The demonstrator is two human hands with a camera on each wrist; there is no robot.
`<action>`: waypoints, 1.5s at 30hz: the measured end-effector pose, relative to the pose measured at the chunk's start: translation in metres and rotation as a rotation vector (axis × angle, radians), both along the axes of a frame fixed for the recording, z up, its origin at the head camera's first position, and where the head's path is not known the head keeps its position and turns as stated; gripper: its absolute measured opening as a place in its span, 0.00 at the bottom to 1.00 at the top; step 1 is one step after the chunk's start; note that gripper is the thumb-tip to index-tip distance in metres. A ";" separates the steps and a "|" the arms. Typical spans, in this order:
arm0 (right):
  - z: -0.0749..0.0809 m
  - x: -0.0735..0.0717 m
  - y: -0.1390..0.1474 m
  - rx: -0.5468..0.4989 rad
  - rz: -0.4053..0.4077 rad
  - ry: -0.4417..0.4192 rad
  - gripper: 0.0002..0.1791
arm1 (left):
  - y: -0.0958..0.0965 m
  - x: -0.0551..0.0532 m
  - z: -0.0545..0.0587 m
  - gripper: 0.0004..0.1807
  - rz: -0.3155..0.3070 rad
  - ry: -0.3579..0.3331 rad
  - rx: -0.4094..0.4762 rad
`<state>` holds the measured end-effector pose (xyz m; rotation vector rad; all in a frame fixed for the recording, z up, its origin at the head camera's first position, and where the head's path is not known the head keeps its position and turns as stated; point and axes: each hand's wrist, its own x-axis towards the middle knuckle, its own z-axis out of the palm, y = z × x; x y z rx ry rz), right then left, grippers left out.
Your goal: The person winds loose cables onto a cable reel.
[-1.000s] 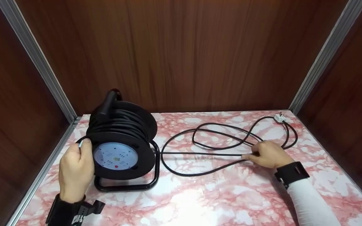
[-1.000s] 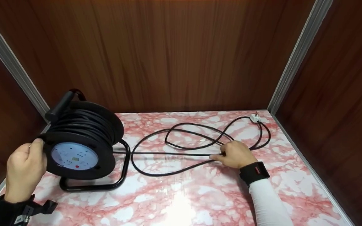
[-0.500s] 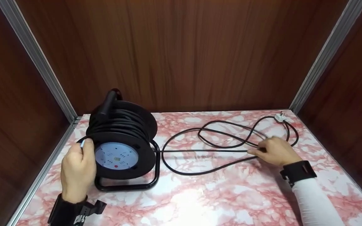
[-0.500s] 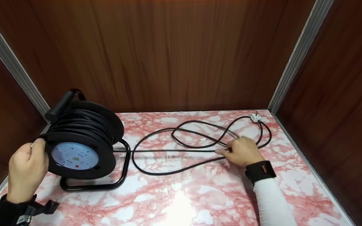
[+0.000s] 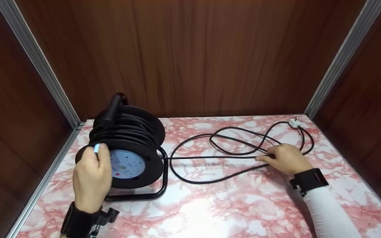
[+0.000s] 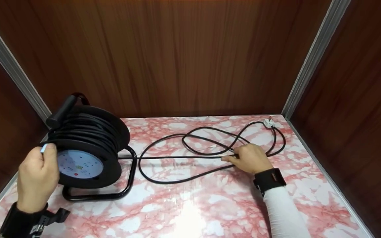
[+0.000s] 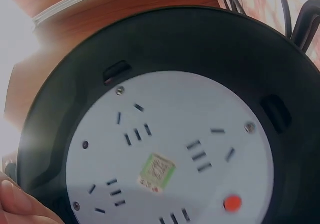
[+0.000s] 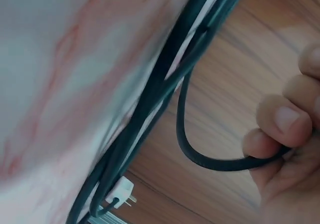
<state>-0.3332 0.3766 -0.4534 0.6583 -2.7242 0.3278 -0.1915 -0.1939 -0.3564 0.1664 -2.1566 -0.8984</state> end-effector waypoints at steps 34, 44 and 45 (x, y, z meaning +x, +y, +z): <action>0.004 0.003 -0.012 0.014 0.048 -0.076 0.28 | 0.050 -0.004 -0.017 0.20 -0.072 0.133 -0.230; 0.004 0.005 -0.014 0.054 0.008 -0.074 0.31 | 0.058 -0.006 -0.022 0.20 -0.094 0.160 -0.284; 0.003 0.004 -0.014 0.058 -0.004 -0.110 0.32 | 0.059 -0.005 -0.023 0.20 -0.097 0.165 -0.289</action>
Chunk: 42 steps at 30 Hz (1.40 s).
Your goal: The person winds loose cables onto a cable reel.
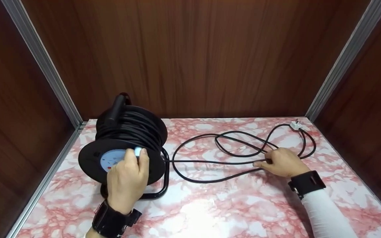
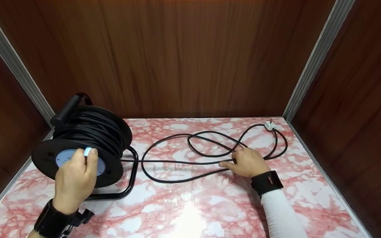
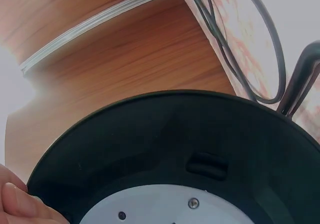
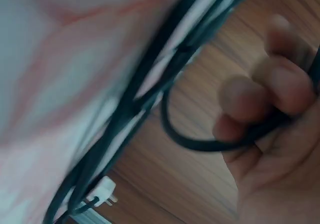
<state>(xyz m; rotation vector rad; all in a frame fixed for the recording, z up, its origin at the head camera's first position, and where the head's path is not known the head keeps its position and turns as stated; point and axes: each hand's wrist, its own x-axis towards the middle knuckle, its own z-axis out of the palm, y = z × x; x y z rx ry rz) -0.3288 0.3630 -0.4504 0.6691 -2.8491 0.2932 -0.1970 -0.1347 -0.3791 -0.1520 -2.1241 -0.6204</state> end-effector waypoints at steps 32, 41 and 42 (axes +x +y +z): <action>-0.002 -0.003 0.008 -0.028 -0.012 0.032 0.29 | 0.021 -0.001 -0.029 0.22 -0.049 -0.138 -0.099; 0.005 -0.005 -0.005 -0.070 0.061 0.263 0.27 | 0.029 -0.001 -0.049 0.21 -0.013 -0.222 -0.186; 0.003 -0.005 -0.005 -0.064 0.066 0.243 0.27 | 0.029 -0.001 -0.051 0.21 -0.012 -0.231 -0.191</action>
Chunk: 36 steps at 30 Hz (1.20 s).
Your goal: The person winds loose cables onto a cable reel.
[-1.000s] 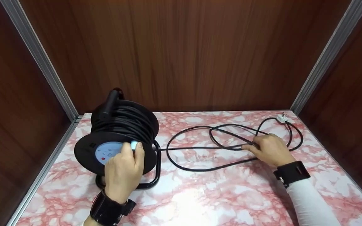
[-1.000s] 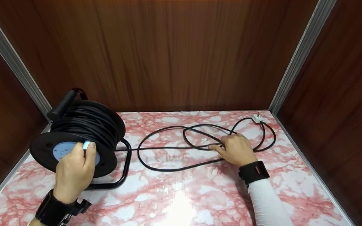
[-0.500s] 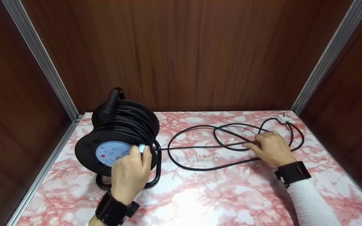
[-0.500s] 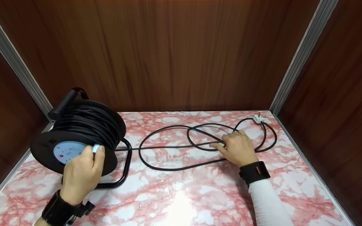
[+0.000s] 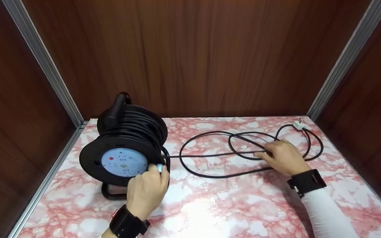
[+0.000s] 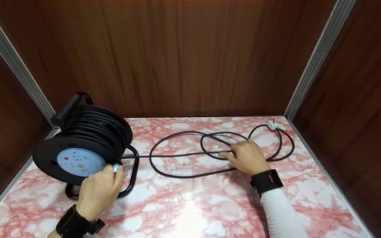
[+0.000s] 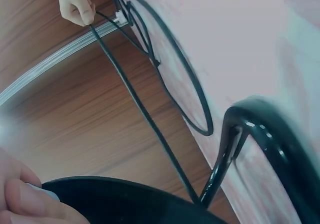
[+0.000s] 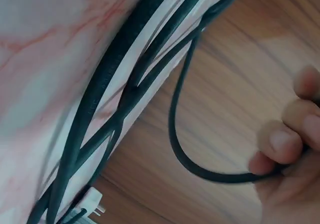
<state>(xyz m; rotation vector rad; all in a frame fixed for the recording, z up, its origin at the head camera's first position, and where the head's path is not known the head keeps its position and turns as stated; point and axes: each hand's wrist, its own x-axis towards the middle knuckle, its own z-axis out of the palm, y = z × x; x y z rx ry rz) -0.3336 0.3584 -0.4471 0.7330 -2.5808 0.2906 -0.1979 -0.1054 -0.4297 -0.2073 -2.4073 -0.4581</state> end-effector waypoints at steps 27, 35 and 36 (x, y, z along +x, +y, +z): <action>-0.004 -0.002 0.005 -0.005 0.031 -0.052 0.23 | -0.014 0.006 -0.035 0.19 -0.008 0.094 -0.149; -0.003 -0.001 0.007 0.019 0.011 0.052 0.24 | -0.019 0.005 -0.040 0.19 -0.015 0.137 -0.196; -0.004 -0.001 0.008 0.032 0.010 0.017 0.24 | -0.020 0.006 -0.041 0.19 -0.013 0.143 -0.194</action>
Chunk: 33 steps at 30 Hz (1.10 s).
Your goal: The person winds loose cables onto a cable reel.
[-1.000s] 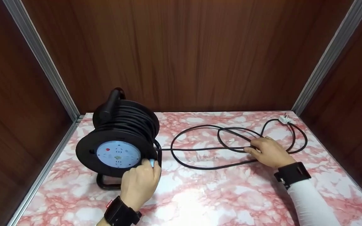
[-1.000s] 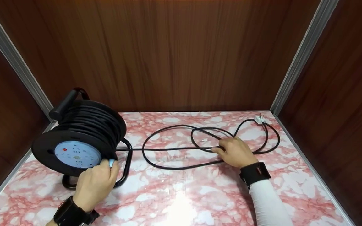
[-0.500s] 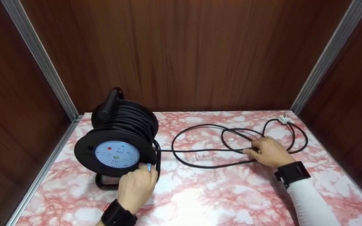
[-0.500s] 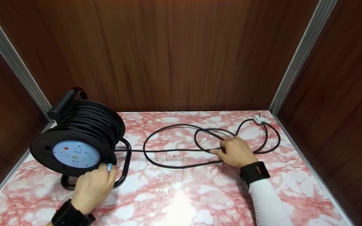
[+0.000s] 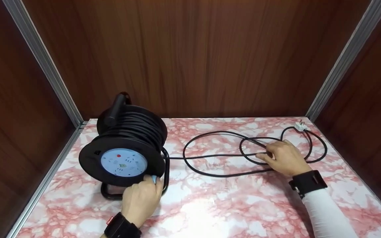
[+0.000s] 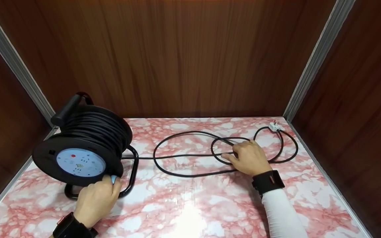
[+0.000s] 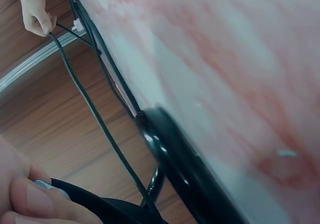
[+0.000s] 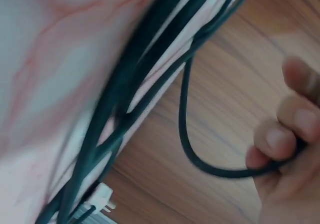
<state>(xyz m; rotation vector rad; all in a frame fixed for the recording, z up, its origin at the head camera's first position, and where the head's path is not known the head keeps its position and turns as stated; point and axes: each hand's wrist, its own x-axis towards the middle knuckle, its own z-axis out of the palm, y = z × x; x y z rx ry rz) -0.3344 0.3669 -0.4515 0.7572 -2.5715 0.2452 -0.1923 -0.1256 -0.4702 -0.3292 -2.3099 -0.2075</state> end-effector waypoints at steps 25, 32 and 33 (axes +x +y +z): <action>-0.004 -0.003 0.008 -0.051 -0.039 0.047 0.27 | -0.020 0.004 -0.011 0.17 0.003 -0.067 -0.035; -0.002 -0.005 0.013 -0.057 -0.028 0.178 0.27 | -0.025 0.006 -0.012 0.16 0.006 -0.102 -0.034; -0.002 -0.004 0.014 -0.043 -0.023 0.139 0.27 | -0.026 0.006 -0.012 0.17 0.015 -0.121 -0.016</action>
